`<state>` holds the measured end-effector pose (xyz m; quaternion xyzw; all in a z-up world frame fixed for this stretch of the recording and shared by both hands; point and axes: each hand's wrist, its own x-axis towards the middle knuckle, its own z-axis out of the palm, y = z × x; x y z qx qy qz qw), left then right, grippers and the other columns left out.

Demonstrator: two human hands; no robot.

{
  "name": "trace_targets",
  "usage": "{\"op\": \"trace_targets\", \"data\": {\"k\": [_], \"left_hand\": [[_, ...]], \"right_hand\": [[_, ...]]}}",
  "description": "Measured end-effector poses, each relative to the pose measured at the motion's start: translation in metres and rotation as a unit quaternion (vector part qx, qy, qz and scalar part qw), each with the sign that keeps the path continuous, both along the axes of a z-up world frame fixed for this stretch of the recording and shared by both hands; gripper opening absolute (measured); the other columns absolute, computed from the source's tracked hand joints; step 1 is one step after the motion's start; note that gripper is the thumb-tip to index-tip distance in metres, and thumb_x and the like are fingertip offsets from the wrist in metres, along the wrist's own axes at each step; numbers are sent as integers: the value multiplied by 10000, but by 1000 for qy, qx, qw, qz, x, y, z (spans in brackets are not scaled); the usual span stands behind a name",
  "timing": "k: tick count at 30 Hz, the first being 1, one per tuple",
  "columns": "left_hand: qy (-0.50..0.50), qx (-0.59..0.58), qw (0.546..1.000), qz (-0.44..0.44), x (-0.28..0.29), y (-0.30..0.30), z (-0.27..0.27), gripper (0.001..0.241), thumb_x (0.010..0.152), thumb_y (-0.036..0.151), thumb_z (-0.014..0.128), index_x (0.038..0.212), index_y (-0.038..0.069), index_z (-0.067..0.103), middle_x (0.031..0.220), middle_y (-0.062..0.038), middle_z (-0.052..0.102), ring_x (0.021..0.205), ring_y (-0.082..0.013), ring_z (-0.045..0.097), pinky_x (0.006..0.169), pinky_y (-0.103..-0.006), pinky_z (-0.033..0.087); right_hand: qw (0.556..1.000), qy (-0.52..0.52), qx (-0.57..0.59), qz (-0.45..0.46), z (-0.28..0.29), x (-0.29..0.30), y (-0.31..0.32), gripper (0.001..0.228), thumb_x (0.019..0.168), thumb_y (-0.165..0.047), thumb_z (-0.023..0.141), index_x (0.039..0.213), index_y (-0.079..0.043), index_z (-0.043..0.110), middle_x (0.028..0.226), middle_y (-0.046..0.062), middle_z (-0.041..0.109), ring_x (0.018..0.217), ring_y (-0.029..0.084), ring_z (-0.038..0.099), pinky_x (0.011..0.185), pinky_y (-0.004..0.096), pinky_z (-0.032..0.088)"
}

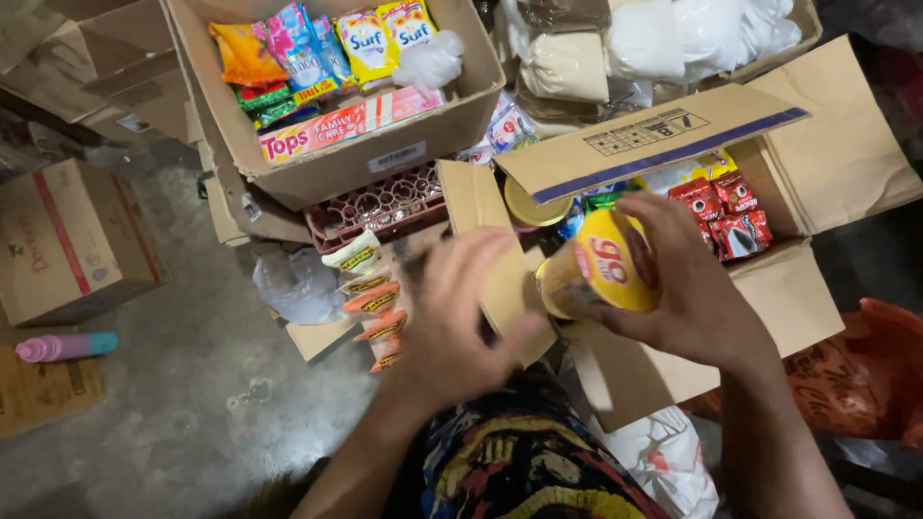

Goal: Organizing and packing various grocery items such as snacks, canned goods, and condiments into cardboard boxes.

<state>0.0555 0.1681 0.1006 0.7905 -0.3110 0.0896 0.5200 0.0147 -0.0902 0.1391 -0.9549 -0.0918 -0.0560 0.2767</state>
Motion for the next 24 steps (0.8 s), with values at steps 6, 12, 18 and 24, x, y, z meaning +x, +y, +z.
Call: {"op": "trace_targets", "data": {"k": [6, 12, 18, 24], "left_hand": [[91, -47, 993, -50, -13, 4, 2, 1058, 782, 371, 892, 1551, -54, 303, 1491, -261, 480, 1404, -386, 499, 1179, -462, 409], [265, -175, 946, -59, -2, 65, -39, 1056, 784, 291, 867, 1587, -24, 257, 1392, -160, 598, 1286, -268, 612, 1129, -399, 475], [290, -206, 932, 74, 19, 129, -127, 755, 814, 173, 823, 1456, -18, 474, 1292, -112, 656, 1207, -202, 642, 1071, -367, 533], [209, -132, 939, 239, 66, 146, -211, 717, 799, 179, 850, 1386, -11, 485, 1233, -131, 644, 1101, -203, 632, 938, -354, 539]], "right_hand": [[969, 28, 234, 78, 20, 3, 41, 1027, 658, -318, 942, 1464, -9, 385, 1494, 167, 451, 1403, 315, 450, 1170, 438, 384], [972, 191, 94, -96, -84, 4, -11, 620, 829, -207, 781, 1406, -139, 565, 1263, 64, 720, 1154, 250, 728, 1031, 390, 575], [919, 204, -334, 42, -136, 9, 4, 884, 670, -353, 868, 1433, -168, 460, 1413, 141, 499, 1280, 410, 473, 1026, 608, 399], [890, 218, -398, 42, -168, 22, 4, 762, 810, -440, 730, 1453, -174, 418, 1364, 127, 516, 1239, 361, 488, 969, 640, 404]]}}
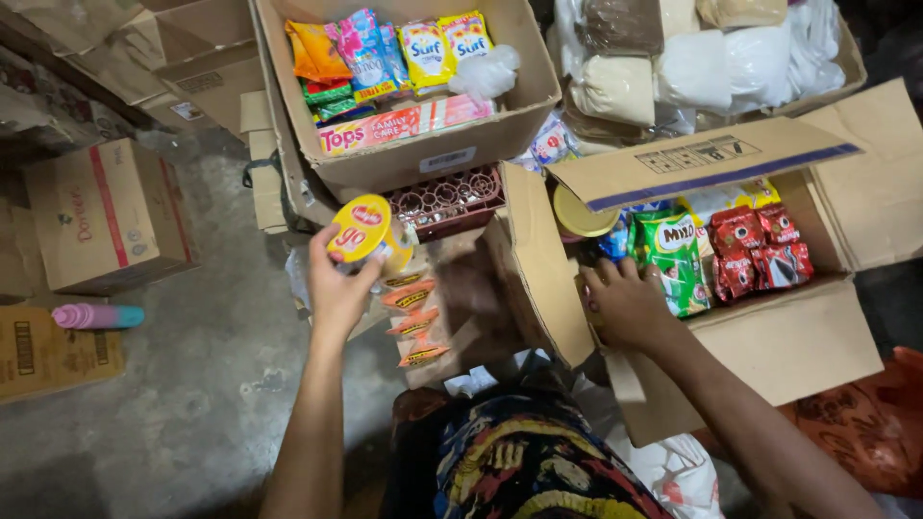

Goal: Organizing and packing various grocery items such as snacks, canned goods, and condiments into cardboard boxes.

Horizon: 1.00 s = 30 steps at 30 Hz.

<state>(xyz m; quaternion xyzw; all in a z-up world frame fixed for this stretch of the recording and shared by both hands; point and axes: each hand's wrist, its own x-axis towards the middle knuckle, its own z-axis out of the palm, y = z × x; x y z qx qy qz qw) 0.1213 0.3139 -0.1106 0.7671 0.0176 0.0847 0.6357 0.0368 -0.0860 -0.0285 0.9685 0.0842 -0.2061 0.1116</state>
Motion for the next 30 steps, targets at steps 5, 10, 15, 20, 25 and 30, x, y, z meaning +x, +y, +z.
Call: {"op": "trace_targets", "data": {"k": [5, 10, 15, 20, 25, 30], "left_hand": [[-6, 134, 989, 54, 42, -21, 0, 691, 746, 209, 922, 1274, -9, 532, 1160, -181, 650, 1032, -292, 647, 889, -392, 528], [-58, 170, 982, 63, 66, -23, -43, 628, 719, 127, 914, 1181, -7, 510, 1182, -224, 584, 1092, -389, 608, 939, -431, 502], [-129, 199, 971, 25, 72, -17, -80, 579, 734, -25, 849, 1176, 5, 476, 1307, -248, 502, 1203, -446, 542, 1045, -462, 461], [-48, 202, 978, 19, 64, -17, -97, 647, 694, 6, 878, 1202, 16, 477, 1305, -247, 472, 1220, -445, 524, 1044, -456, 465], [-43, 187, 981, 23, 59, -16, -86, 769, 646, 13, 904, 1279, 15, 468, 1360, -255, 453, 1288, -448, 490, 1089, -464, 442], [-8, 83, 996, 36, 62, -13, -120, 906, 729, 35, 816, 1480, -15, 312, 1354, -224, 558, 1226, -380, 587, 1018, -425, 490]], "right_hand": [[999, -38, -4, 8, -6, -4, -1, 711, 820, -396, 688, 1448, -152, 459, 1316, 120, 547, 1214, 341, 509, 957, 629, 407], [994, -78, 67, -47, 13, -6, -3, 607, 825, -350, 677, 1376, -136, 538, 1281, 143, 567, 1211, 355, 518, 1011, 632, 392], [976, -114, 172, -75, 64, -11, -4, 1019, 483, -338, 878, 1411, -104, 529, 1326, 171, 547, 1212, 408, 509, 981, 582, 419], [916, -126, 359, -127, 122, -9, -18, 985, 544, -181, 894, 1412, -8, 463, 1342, 199, 520, 1168, 340, 597, 932, 438, 547], [901, -144, 400, -89, 195, 25, 12, 976, 571, -82, 898, 1409, 14, 406, 1299, 160, 555, 1158, 242, 604, 963, 385, 528], [875, -170, 416, 180, 198, 105, 122, 599, 714, -346, 857, 1111, -4, 565, 1393, 284, 506, 1358, 424, 491, 1095, 513, 443]]}}
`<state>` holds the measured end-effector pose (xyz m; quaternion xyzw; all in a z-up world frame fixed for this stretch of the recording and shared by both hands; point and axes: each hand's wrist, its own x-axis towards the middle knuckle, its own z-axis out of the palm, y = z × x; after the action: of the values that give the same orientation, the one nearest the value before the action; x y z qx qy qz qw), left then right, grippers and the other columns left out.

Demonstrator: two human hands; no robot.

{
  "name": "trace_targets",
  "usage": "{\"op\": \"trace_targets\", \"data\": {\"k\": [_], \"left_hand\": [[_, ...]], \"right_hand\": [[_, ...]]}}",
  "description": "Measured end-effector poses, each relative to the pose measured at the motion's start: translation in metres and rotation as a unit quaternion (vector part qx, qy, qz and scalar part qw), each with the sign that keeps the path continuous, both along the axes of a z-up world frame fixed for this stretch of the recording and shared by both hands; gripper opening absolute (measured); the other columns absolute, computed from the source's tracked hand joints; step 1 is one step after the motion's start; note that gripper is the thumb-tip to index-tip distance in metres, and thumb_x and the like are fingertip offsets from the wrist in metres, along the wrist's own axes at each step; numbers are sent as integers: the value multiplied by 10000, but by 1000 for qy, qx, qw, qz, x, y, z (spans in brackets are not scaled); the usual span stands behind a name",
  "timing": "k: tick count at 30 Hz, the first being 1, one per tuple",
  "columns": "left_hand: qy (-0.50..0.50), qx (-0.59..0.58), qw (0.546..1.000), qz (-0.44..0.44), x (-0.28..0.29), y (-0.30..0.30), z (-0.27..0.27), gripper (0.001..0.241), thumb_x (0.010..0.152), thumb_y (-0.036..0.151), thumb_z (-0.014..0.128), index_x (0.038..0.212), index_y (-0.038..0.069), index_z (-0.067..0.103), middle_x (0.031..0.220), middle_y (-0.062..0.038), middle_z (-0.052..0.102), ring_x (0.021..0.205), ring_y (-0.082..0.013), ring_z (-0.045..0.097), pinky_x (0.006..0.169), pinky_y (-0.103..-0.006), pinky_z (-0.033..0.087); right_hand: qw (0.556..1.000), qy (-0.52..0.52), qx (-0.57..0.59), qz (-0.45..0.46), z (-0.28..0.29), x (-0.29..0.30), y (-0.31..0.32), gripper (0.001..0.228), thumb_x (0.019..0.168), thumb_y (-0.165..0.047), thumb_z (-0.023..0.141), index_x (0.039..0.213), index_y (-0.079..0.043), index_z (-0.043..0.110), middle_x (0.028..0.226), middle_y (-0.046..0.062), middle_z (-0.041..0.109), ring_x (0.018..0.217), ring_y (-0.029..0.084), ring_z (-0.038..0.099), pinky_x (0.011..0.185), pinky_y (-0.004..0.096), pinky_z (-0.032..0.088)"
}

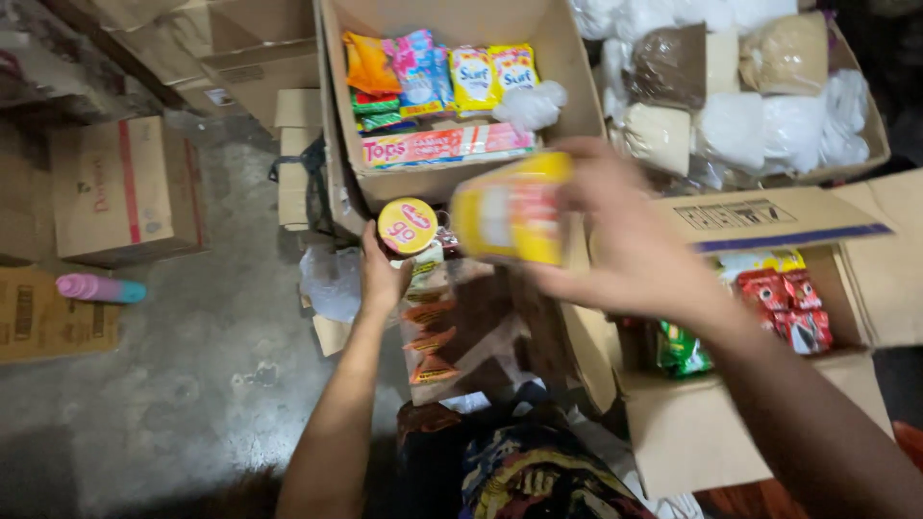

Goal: Organizing and packing various grocery items such as snacks, canned goods, and condiments into cardboard boxes.

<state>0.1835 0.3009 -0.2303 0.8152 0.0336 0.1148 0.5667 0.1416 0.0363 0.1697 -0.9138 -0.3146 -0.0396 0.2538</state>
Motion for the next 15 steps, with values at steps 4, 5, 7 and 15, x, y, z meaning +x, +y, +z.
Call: {"op": "trace_targets", "data": {"k": [4, 5, 7, 15], "left_hand": [[-30, -98, 995, -11, 1, 2, -32, 792, 815, 53, 756, 1493, -1, 350, 1320, -181, 653, 1188, -339, 665, 989, -387, 540], [-39, -67, 997, 13, -1, 1, -30, 754, 818, 53, 770, 1474, -1, 403, 1312, -198, 653, 1184, -355, 660, 990, -394, 538], [-49, -36, 997, 45, -6, 0, -16, 716, 821, 53, 785, 1455, -1, 456, 1304, -215, 653, 1180, -370, 654, 991, -400, 536], [-45, 36, 995, 76, -13, -7, 38, 724, 714, 39, 778, 1393, 2, 527, 1243, -237, 647, 1139, -436, 617, 955, -451, 508]], "right_hand": [[989, -47, -73, 116, -101, 58, 79, 366, 692, -358, 919, 854, -155, 661, 1224, 172, 623, 1353, 498, 426, 1071, 542, 438], [992, 27, -88, 81, -110, 61, 99, 536, 639, -320, 908, 1017, -72, 619, 1312, 243, 530, 1317, 496, 431, 1068, 528, 440], [988, 98, -105, 52, -132, 69, 127, 736, 586, -282, 898, 1180, 11, 578, 1401, 315, 438, 1282, 494, 436, 1066, 514, 443], [966, -20, -250, 58, -216, 97, 139, 822, 618, -367, 921, 1275, -19, 570, 1467, 245, 416, 1336, 446, 397, 1012, 620, 424]]}}
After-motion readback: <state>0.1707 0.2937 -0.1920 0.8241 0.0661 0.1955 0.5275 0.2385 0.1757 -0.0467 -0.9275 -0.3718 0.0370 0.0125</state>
